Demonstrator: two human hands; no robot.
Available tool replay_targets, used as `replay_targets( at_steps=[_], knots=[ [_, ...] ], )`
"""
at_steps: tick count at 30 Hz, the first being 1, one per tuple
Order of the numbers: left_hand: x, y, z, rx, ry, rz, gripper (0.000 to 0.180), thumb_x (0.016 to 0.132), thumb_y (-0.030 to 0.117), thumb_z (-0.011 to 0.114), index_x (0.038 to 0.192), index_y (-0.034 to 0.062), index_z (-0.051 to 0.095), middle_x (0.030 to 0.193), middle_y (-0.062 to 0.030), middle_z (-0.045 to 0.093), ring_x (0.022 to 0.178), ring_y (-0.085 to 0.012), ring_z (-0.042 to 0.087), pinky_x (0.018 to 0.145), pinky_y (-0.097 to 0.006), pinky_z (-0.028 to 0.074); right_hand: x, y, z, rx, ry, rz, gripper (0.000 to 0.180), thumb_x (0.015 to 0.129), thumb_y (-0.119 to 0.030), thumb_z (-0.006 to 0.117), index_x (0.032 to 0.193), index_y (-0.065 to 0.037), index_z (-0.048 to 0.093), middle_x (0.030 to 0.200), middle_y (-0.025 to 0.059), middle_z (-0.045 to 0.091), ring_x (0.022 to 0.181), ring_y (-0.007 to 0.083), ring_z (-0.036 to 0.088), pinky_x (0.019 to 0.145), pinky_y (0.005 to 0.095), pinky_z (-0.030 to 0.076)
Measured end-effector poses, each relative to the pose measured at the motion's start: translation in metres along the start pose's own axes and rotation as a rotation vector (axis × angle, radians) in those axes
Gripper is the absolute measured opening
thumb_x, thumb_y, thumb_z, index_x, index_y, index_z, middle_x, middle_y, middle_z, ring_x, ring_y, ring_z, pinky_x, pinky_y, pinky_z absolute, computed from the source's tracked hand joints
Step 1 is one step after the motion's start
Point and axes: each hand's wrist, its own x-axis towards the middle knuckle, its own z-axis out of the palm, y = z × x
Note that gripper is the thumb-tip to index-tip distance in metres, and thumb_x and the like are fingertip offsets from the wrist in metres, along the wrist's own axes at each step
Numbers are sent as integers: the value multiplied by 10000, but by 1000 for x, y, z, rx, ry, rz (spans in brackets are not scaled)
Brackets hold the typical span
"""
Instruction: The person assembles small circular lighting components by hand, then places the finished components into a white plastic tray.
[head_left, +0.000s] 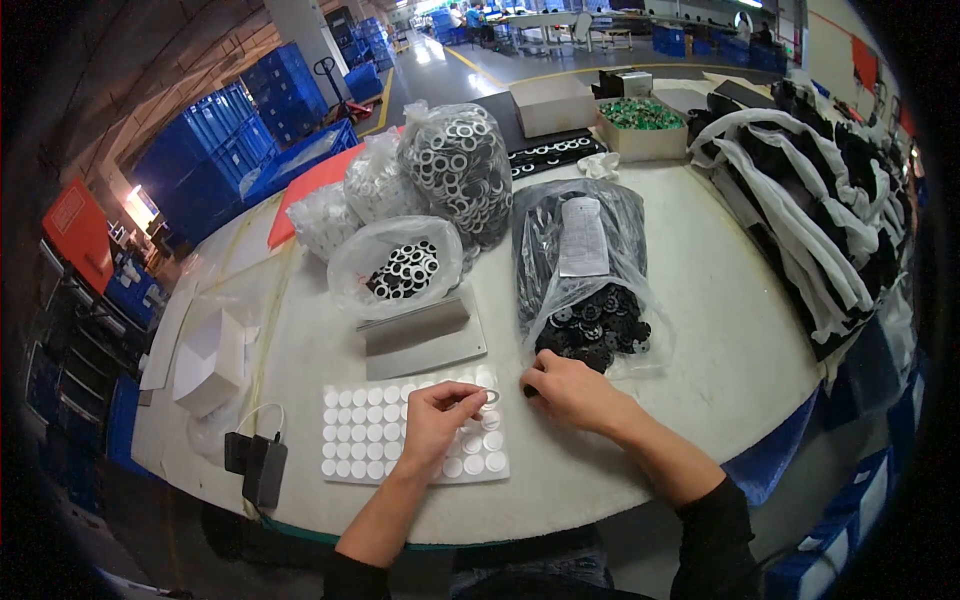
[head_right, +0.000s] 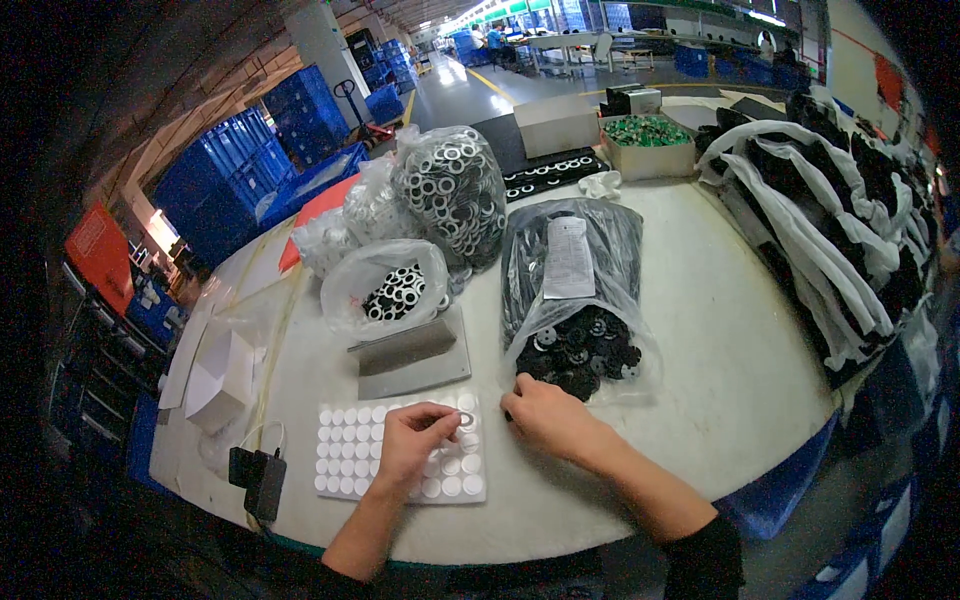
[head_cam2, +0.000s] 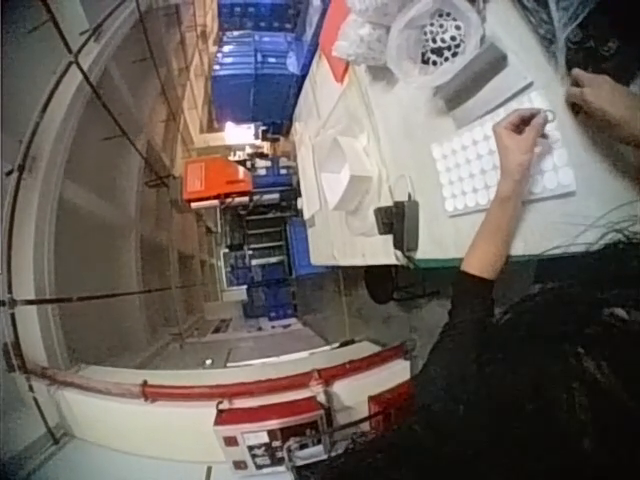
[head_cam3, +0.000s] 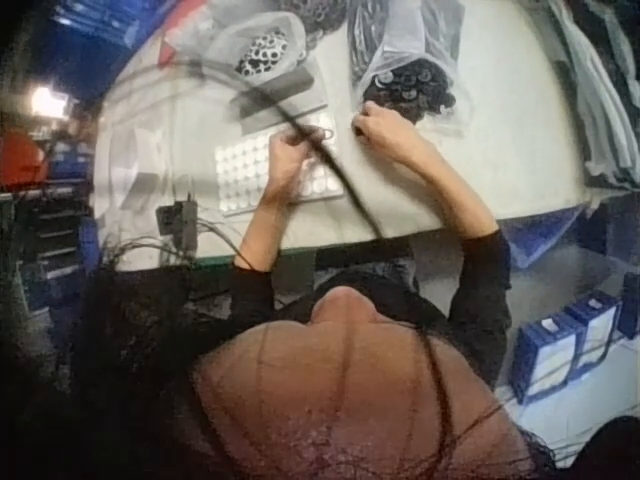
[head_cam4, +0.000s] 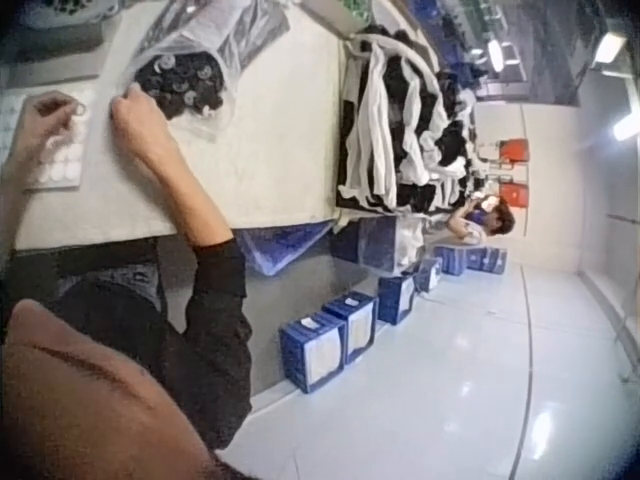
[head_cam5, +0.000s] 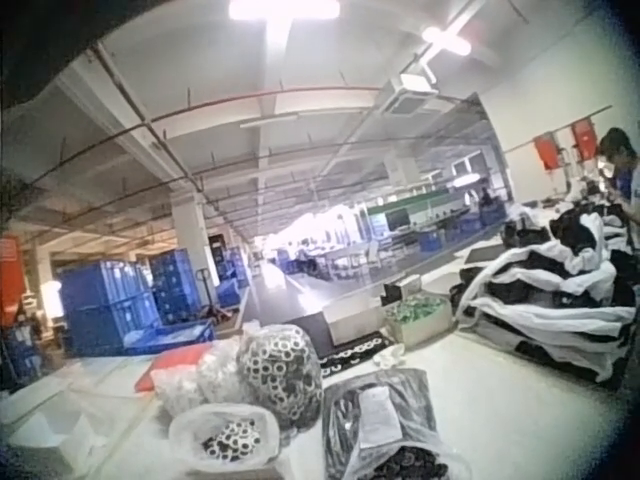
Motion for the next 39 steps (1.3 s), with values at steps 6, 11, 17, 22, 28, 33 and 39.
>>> replay_targets(
  at_steps=[6,11,17,22,28,33,39],
  knots=[
    [-5,-2,5,-29,-28,-47,146,786,40,704,903,-40,667,786,-87,671,677,-129,632,628,-235,521,-2,-5,-18,315,4,89,273,676,-103,728,911,-40,603,719,98,563,715,291,583,699,357,493],
    [-6,-12,8,-51,-92,86,115,790,13,699,895,-21,669,908,-86,667,753,-102,629,665,-226,517,-4,0,-12,598,-11,225,172,751,-72,723,880,5,642,784,71,665,693,138,637,628,281,515],
    [-5,-8,17,-162,-53,76,122,801,11,689,914,-19,655,919,-81,664,754,-99,623,664,-217,511,-1,-15,9,1225,90,409,193,842,-63,658,982,68,640,902,124,679,782,153,663,713,260,544],
    [-5,-12,15,-69,12,102,114,804,11,687,898,-33,638,848,-78,667,739,-105,630,664,-212,516,-3,-27,8,1261,99,333,197,840,-60,662,985,71,636,898,125,677,807,163,663,745,269,548],
    [-7,-8,19,-16,16,118,139,794,-7,689,899,-50,610,831,-101,663,725,-124,640,673,-234,541,-5,-23,14,1284,141,349,212,828,-77,677,990,55,647,878,97,680,806,137,650,740,253,531],
    [-8,-11,17,-79,3,92,137,803,-18,672,909,-69,600,837,-125,661,752,-155,656,690,-259,563,-6,-28,4,1144,178,340,182,828,-76,672,966,42,669,820,67,685,767,101,637,693,228,513],
    [-12,-3,15,-150,-47,81,110,827,-28,638,919,-80,608,850,-139,664,772,-173,666,711,-270,570,-7,-27,-3,1180,175,299,155,828,-60,672,929,58,670,809,88,684,741,112,646,671,229,525]
  ],
)
